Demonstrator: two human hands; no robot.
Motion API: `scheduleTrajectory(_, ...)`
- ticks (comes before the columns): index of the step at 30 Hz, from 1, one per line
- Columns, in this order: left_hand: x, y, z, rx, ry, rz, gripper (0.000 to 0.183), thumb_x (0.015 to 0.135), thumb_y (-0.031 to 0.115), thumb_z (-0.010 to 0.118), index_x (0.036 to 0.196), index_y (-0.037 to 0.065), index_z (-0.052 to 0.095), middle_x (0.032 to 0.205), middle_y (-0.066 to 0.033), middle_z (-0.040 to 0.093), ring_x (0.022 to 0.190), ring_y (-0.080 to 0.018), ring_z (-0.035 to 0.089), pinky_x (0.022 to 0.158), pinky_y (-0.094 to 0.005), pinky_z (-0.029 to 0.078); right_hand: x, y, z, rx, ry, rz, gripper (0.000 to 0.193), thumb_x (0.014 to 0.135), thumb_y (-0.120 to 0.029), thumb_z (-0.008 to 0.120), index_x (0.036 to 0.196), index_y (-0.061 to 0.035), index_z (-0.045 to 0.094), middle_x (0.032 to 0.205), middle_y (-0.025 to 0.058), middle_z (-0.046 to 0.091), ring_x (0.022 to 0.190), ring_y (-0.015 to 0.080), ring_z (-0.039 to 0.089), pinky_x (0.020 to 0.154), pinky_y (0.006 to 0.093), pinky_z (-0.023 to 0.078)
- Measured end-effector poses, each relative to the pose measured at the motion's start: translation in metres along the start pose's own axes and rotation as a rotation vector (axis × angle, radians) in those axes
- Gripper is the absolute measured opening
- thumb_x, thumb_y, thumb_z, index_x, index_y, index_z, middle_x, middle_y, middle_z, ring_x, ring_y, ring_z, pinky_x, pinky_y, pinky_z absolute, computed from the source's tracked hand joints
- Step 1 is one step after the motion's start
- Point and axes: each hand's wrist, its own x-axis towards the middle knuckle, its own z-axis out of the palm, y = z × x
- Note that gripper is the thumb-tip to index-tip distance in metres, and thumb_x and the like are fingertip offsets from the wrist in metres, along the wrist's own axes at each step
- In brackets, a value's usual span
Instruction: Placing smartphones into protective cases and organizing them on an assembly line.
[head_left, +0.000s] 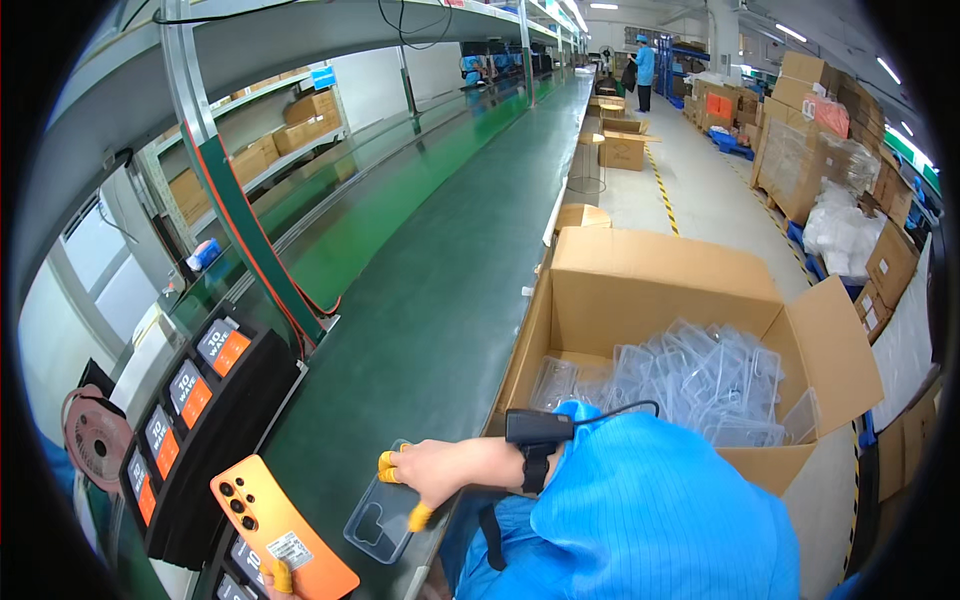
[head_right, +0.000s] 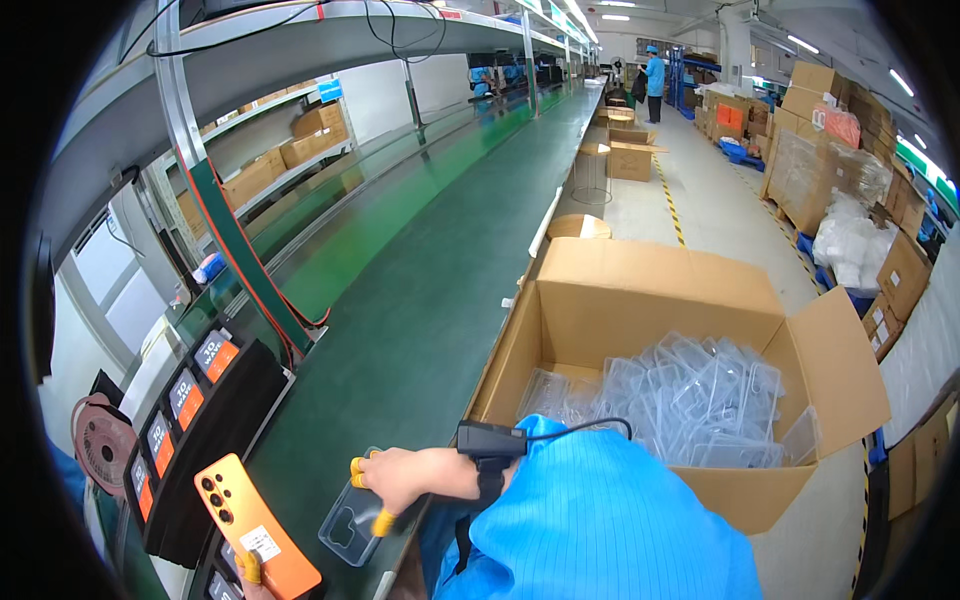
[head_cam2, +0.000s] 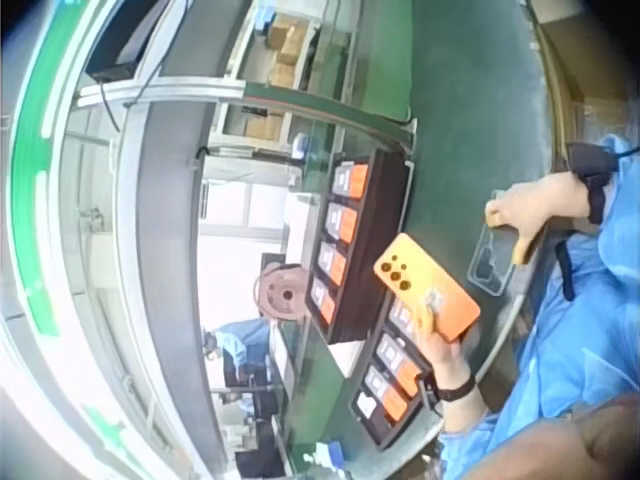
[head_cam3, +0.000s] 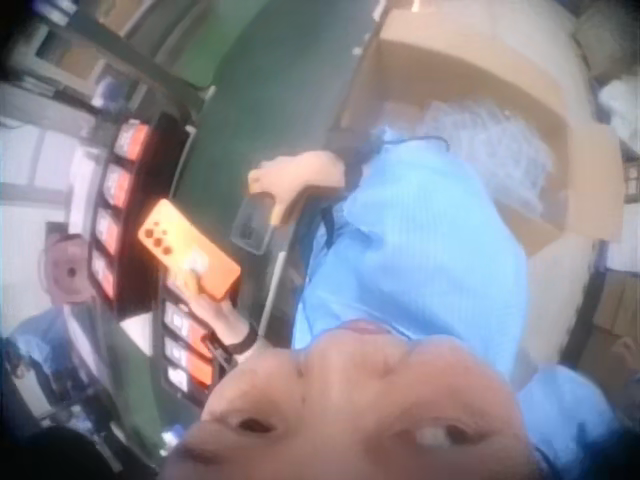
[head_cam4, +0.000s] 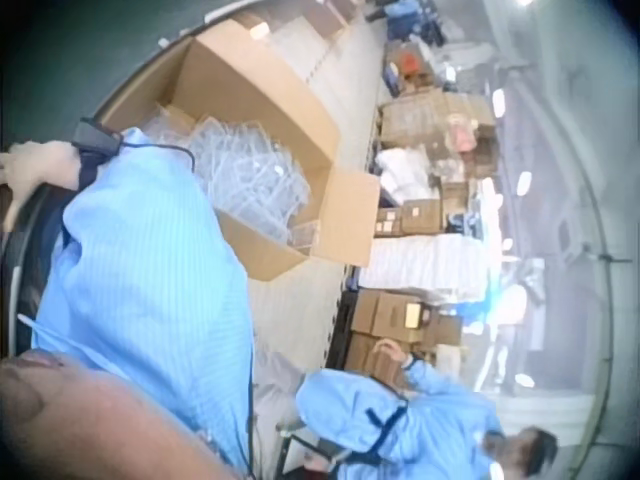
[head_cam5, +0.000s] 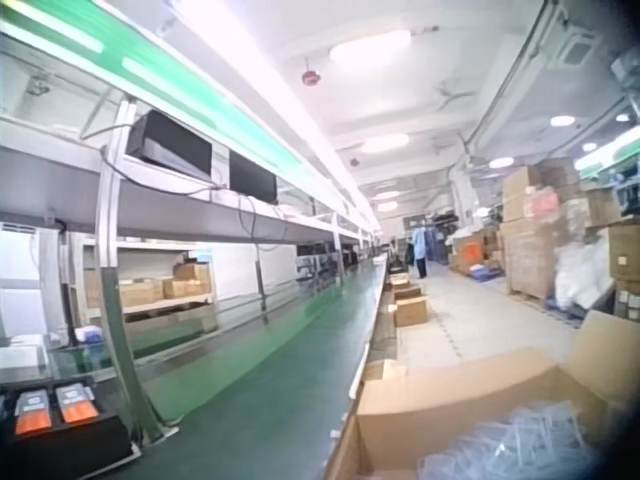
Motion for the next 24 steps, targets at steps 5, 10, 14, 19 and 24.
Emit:
scheduleTrajectory(5,0.030,-0.061,-0.012,0.004,0.002,-0.123,0.036,0.087,0.012,0.055,0.120,0.000,0.048,0.109,-0.0131,0.056,0.097,-0.0270,0.057,0.082,-0.0388,0.050,0.013,-0.018,0.009,0.148,0.153,0.116,0.062,0.082,-0.047,0.056,0.120,0.0021,0.047,0.107,0.0171,0.052,0.096,0.0344,0.052,0.082,0.0390,0.045)
scheduleTrajectory(10,0.023,-0.076,0.027,0.114,-0.131,-0.081,0.033,0.088,0.014,0.054,0.117,-0.002,0.048,0.106,-0.0119,0.057,0.091,-0.0220,0.057,0.078,-0.0329,0.049,0.050,-0.025,0.010,1.190,0.313,0.089,0.051,0.088,-0.037,0.055,0.120,0.0016,0.046,0.115,0.0132,0.055,0.108,0.0186,0.051,0.089,0.0299,0.041)
scheduleTrajectory(14,0.009,-0.062,0.033,0.561,-0.364,-0.008,0.044,0.087,0.015,0.055,0.124,-0.005,0.041,0.113,-0.0144,0.053,0.098,-0.0243,0.054,0.084,-0.0334,0.046,0.046,-0.037,-0.002,1.228,0.519,-0.076,0.036,0.087,-0.028,0.061,0.106,0.0005,0.052,0.096,0.0080,0.061,0.088,0.0142,0.055,0.078,0.0280,0.045)
scheduleTrajectory(19,-0.018,-0.049,0.051,0.875,-0.404,0.287,0.050,0.083,0.015,0.059,0.124,-0.005,0.041,0.115,-0.0156,0.052,0.102,-0.0256,0.052,0.087,-0.0344,0.044,0.027,-0.021,-0.029,0.113,0.504,-0.559,0.022,0.074,-0.022,0.067,0.084,-0.0042,0.057,0.074,0.0089,0.054,0.073,0.0261,0.054,0.060,0.0341,0.047)
scheduleTrajectory(24,-0.029,-0.045,0.050,1.017,-0.373,0.422,0.056,0.078,0.015,0.064,0.125,-0.005,0.041,0.117,-0.0169,0.051,0.105,-0.0269,0.051,0.091,-0.0355,0.042,0.013,0.004,0.006,-0.027,0.179,-0.490,0.019,0.061,-0.018,0.070,0.072,-0.0044,0.063,0.080,0.0086,0.054,0.085,0.0266,0.053,0.059,0.0359,0.049)
